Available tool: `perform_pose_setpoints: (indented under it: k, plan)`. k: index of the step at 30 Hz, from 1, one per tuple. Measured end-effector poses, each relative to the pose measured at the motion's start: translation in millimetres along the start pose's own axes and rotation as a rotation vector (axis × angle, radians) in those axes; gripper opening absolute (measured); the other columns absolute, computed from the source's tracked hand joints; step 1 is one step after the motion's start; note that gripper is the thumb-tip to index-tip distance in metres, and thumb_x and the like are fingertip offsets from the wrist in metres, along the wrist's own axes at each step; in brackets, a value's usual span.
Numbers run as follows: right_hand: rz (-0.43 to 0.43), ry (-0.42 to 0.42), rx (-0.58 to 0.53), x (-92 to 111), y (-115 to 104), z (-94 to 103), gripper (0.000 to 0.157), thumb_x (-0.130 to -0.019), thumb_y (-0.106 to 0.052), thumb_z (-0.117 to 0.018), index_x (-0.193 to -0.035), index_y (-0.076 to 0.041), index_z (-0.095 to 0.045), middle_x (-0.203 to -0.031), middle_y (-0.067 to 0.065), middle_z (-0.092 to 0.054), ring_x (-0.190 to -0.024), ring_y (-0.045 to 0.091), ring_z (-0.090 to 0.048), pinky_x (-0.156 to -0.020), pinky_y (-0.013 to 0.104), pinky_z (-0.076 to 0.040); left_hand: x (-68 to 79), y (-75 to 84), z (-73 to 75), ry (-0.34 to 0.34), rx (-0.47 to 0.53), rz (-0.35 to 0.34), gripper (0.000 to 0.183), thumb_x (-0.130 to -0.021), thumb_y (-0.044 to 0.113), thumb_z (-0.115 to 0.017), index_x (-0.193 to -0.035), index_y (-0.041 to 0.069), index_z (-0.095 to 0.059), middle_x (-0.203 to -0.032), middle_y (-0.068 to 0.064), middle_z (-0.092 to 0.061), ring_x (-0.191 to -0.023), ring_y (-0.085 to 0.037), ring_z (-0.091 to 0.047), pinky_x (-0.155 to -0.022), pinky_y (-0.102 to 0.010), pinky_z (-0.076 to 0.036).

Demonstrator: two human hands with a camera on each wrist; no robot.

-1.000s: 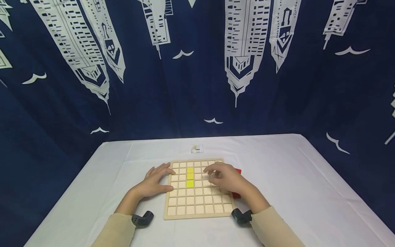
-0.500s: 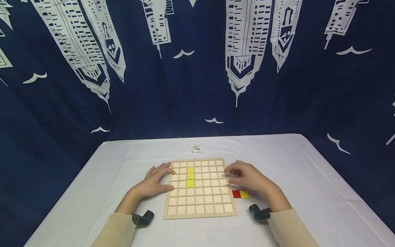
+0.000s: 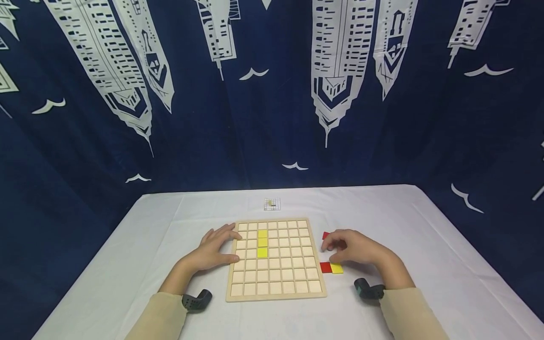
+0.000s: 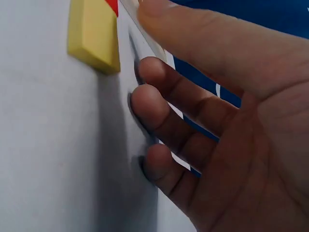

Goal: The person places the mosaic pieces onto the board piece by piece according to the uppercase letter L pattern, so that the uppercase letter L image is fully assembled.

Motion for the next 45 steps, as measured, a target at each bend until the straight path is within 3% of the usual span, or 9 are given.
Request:
perform_pose_setpoints:
  k: [8, 13, 20, 28, 45]
  plan:
    - [0.01, -0.088, -0.017, 5.3, 4.3, -3.1, 0.036, -0.076, -0.016, -0.083, -0.109, -0.018, -0.069, -0.096, 0.005, -0.056, -0.073, 0.009, -0.048, -0.061, 0.021, -0.04, -0.4, 0.1, -0.3, -0.001, 0.001, 0.007, 0.052, -0.079, 0.043, -0.082, -0.124, 0.031, -0.058, -0.166, -0.004, -0.029, -0.156, -0.029, -0.018, -0.126, -0.059, 0.001]
    - [0.034, -0.114, -0.043, 8.7, 4.4, -4.4, 0.041, -0.074, -0.017, -0.085, -0.11, -0.018, -0.067, -0.097, 0.005, -0.054, -0.076, 0.01, -0.048, -0.063, 0.02, -0.041, -0.1, 0.4, 0.5, -0.003, 0.0, 0.009, 0.052, -0.079, 0.043, -0.082, -0.123, 0.031, -0.059, -0.166, -0.005, -0.029, -0.156, -0.029, -0.018, -0.126, -0.059, 0.001]
    - [-0.003, -0.134, -0.017, 9.1, 3.2, -8.5, 0.043, -0.072, -0.015, -0.085, -0.109, -0.018, -0.063, -0.1, 0.004, -0.05, -0.083, 0.013, -0.045, -0.066, 0.021, -0.04, 0.2, 2.5, 2.0, -0.005, -0.007, 0.0, 0.052, -0.08, 0.043, -0.082, -0.124, 0.03, -0.058, -0.165, -0.006, -0.029, -0.156, -0.03, -0.019, -0.125, -0.06, 0.0]
    - [-0.018, -0.105, 0.046, 5.3, 0.5, -12.8, 0.043, -0.069, -0.016, -0.087, -0.103, -0.021, -0.06, -0.098, 0.002, -0.047, -0.082, 0.012, -0.043, -0.065, 0.022, -0.038, 1.8, 3.9, 2.5, -0.009, -0.002, 0.007, 0.052, -0.08, 0.042, -0.081, -0.125, 0.031, -0.058, -0.166, -0.004, -0.028, -0.156, -0.028, -0.018, -0.126, -0.058, 0.002]
    - [0.018, -0.021, 0.042, 0.6, 4.1, -9.1, 0.026, -0.078, -0.02, -0.085, -0.096, -0.02, -0.066, -0.089, 0.001, -0.052, -0.07, 0.008, -0.044, -0.059, 0.02, -0.038, -0.4, -0.7, 0.1, -0.006, -0.005, 0.02, 0.052, -0.079, 0.043, -0.082, -0.124, 0.032, -0.059, -0.166, -0.003, -0.028, -0.157, -0.027, -0.017, -0.126, -0.057, 0.002]
Point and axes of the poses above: each hand's wrist, its own x-axis away from the middle knuckle, its own z-axis out of the back of the hand, y = z × x, the point moved 6 cm from there along -x, towards the middle knuckle
